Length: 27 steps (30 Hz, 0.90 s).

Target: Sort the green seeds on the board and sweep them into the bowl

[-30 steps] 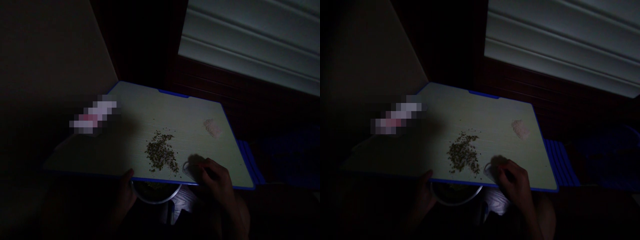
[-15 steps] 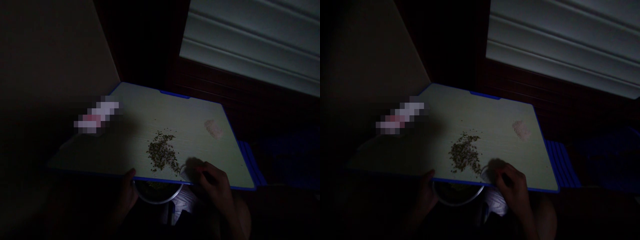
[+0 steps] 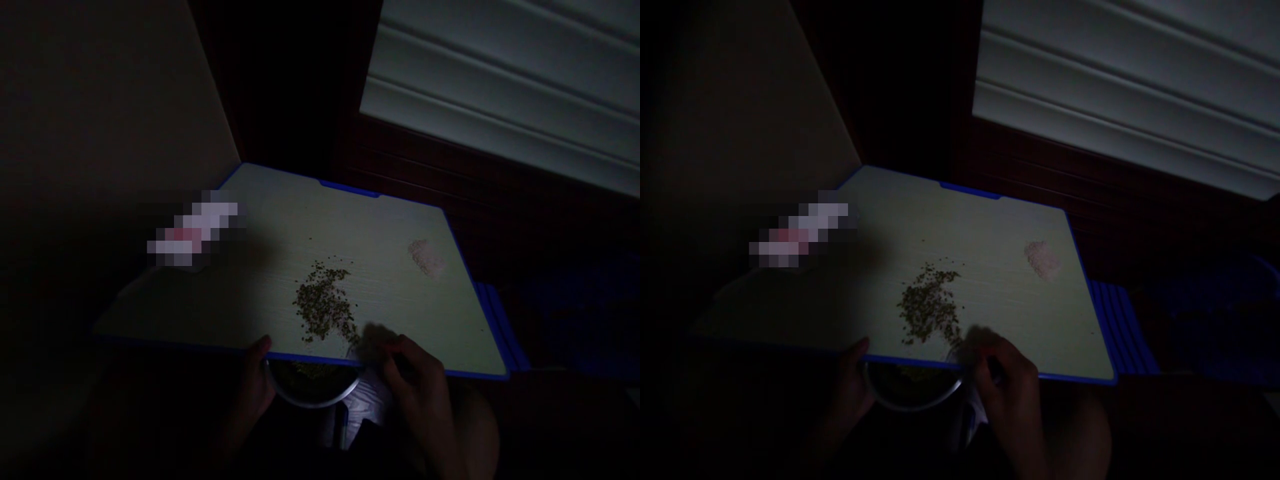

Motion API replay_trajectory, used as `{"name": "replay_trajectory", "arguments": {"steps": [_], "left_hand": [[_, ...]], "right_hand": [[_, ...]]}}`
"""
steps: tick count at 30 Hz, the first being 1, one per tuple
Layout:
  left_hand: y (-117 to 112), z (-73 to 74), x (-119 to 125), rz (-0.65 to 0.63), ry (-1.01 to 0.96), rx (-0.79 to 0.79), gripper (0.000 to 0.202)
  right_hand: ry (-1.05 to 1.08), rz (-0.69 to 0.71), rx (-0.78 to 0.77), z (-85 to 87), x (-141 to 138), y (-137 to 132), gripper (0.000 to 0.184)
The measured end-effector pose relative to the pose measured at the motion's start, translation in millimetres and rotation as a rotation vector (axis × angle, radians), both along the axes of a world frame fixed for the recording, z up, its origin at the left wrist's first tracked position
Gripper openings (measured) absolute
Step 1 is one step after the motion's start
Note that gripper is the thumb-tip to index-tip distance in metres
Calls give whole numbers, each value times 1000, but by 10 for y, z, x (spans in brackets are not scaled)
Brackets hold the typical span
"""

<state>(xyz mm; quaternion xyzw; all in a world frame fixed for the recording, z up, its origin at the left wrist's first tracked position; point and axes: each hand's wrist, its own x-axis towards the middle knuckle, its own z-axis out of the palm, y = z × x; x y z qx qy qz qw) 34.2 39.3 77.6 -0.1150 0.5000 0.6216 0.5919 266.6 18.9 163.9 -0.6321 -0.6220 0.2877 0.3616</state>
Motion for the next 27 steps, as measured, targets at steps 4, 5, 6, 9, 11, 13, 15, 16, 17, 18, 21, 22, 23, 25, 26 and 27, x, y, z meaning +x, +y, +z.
{"name": "replay_trajectory", "arguments": {"steps": [4,5,6,9,11,13,15,16,17,18,21,22,23,25,26,27], "left_hand": [[1,-15,-1,-7,23,4,25],[2,-9,0,-11,26,4,28],[1,-1,1,-15,27,4,29],[-1,30,7,-5,45,-9,28],[-1,52,12,-3,55,-15,27],[1,70,19,-13,51,-11,27],[4,78,24,-21,45,-9,29],[5,76,25,-23,43,-6,29],[5,71,26,-28,42,-3,29],[4,63,25,-33,42,2,29],[-10,33,21,-38,50,19,30],[-17,25,19,-33,57,21,31],[-23,21,18,-28,63,25,32],[-31,18,16,-30,61,33,35],[-33,19,15,-35,55,36,35],[-32,20,14,-42,48,39,36]], "right_hand": [[11,-10,12,-22,-36,-18,18],[11,-24,18,-21,-8,-15,18],[9,-39,24,-19,26,-11,18],[1,-72,36,-6,119,-3,18],[-6,-78,33,-4,140,-9,18],[-15,-71,26,-16,125,-20,19],[-23,-52,18,-39,93,-27,19],[-25,-41,16,-54,78,-26,19],[-26,-29,16,-68,65,-21,19],[-27,-17,16,-81,56,-12,19],[-25,16,26,-99,44,23,17],[-23,28,30,-96,43,34,16],[-21,40,33,-90,44,44,16],[-16,64,40,-69,47,57,15],[-14,74,44,-58,49,61,15],[-13,82,50,-48,52,63,15]]}}
